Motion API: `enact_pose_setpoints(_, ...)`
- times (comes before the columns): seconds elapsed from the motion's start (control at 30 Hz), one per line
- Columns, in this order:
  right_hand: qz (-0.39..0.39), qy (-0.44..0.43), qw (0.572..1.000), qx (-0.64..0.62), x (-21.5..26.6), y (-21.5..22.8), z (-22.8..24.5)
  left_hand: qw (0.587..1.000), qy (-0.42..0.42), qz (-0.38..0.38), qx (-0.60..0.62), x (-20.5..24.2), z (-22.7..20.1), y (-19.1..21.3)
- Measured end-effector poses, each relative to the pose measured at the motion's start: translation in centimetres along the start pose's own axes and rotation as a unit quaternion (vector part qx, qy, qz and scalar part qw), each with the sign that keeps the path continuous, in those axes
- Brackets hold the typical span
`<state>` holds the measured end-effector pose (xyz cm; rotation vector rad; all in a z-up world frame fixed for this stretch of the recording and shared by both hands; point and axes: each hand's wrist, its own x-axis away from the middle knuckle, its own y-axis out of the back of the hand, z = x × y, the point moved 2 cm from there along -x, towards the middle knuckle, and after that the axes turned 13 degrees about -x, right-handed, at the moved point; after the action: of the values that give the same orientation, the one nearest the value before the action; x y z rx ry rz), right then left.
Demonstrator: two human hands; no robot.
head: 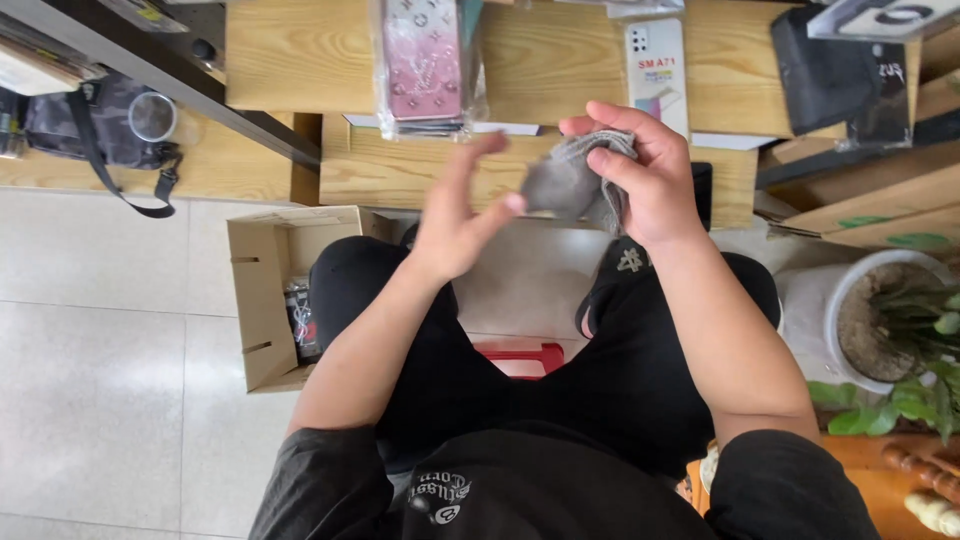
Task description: The person is cleaning various phone cases by wiping them with a cloth and then placing them into plastic packaging.
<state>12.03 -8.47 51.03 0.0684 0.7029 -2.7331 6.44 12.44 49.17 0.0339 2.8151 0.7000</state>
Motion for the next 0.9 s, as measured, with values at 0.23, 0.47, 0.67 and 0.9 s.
enact_pose_setpoints(0.23,0.115,0.116,0.977,0.136,2.0,1.3,2.6,0.968,0.07,0.003,0.241,-1.4,2.2,-5.1)
enact_pose_setpoints(0.47,0.076,0.116,0.968,0.211,3.6,1.3,3.7,0.965,0.04,-0.025,0.259,-1.6,0.8,-5.4)
enact_pose_setpoints(0.67,0.062,0.096,0.978,0.177,5.6,2.4,3.8,0.976,0.001,-0.088,0.197,0.1,-2.9,-3.5)
enact_pose_setpoints(0.9,-0.056,0.025,0.99,0.129,7.6,3.9,2.4,0.973,-0.048,-0.165,0.154,1.9,-3.1,-2.4)
